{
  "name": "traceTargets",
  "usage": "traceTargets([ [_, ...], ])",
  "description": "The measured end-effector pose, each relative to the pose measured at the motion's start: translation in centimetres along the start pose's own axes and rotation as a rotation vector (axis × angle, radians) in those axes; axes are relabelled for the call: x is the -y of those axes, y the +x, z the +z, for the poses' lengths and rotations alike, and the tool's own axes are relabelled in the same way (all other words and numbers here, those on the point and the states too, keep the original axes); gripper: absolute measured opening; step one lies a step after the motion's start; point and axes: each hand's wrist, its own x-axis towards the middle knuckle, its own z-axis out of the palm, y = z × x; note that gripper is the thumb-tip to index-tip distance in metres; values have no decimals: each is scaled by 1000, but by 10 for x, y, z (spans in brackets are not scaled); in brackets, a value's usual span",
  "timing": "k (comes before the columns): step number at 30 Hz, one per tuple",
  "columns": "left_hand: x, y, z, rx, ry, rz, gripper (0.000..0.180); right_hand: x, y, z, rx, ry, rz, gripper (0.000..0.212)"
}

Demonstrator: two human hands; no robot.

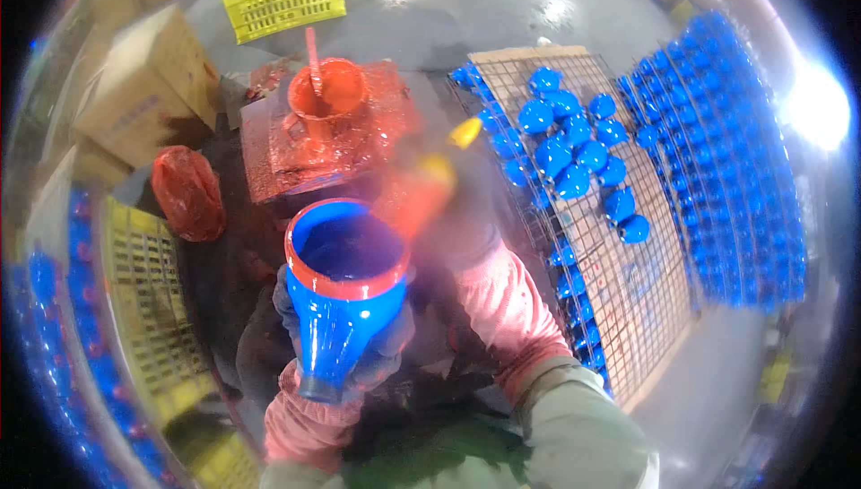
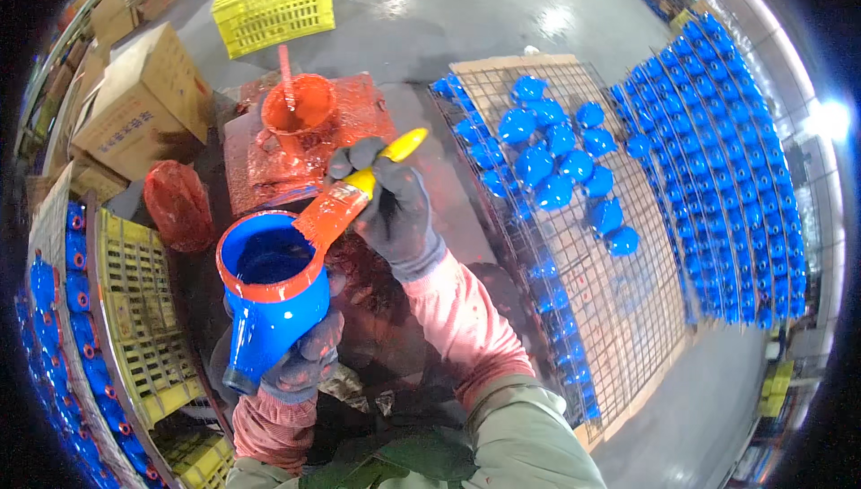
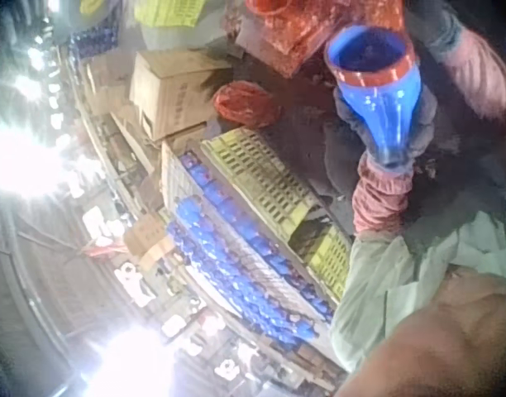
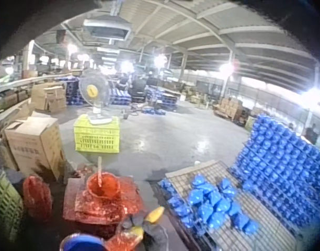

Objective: The person takes blue casings, applies red coating around their rims using a brush dipped in a container of red liquid, and places the coated casings onto a metal rack.

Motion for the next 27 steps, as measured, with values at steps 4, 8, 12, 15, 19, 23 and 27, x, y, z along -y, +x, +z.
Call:
traceTargets([
  [4,13,8,5,-392,44,159,99,-1,8,1,114,364,160,19],
  [8,11,10,-6,-352,114,148,95,-7,9,6,240,499,185,19],
  [12,9,16,-22,-289,177,140,90,-16,7,-11,262,481,130,21],
  [15,1,9,-22,-241,255,197,87,-16,11,6,299,526,169,23],
  [19,-4,8,-33,-163,317,224,83,-6,3,18,97,335,-46,28],
  [23,-13,8,-13,-52,677,376,74,-4,-1,-15,-33,-420,-95,36],
  [27,-42,23,-19,-401,1724,959,65,-7,1,17,-116,-555,-168,32],
])
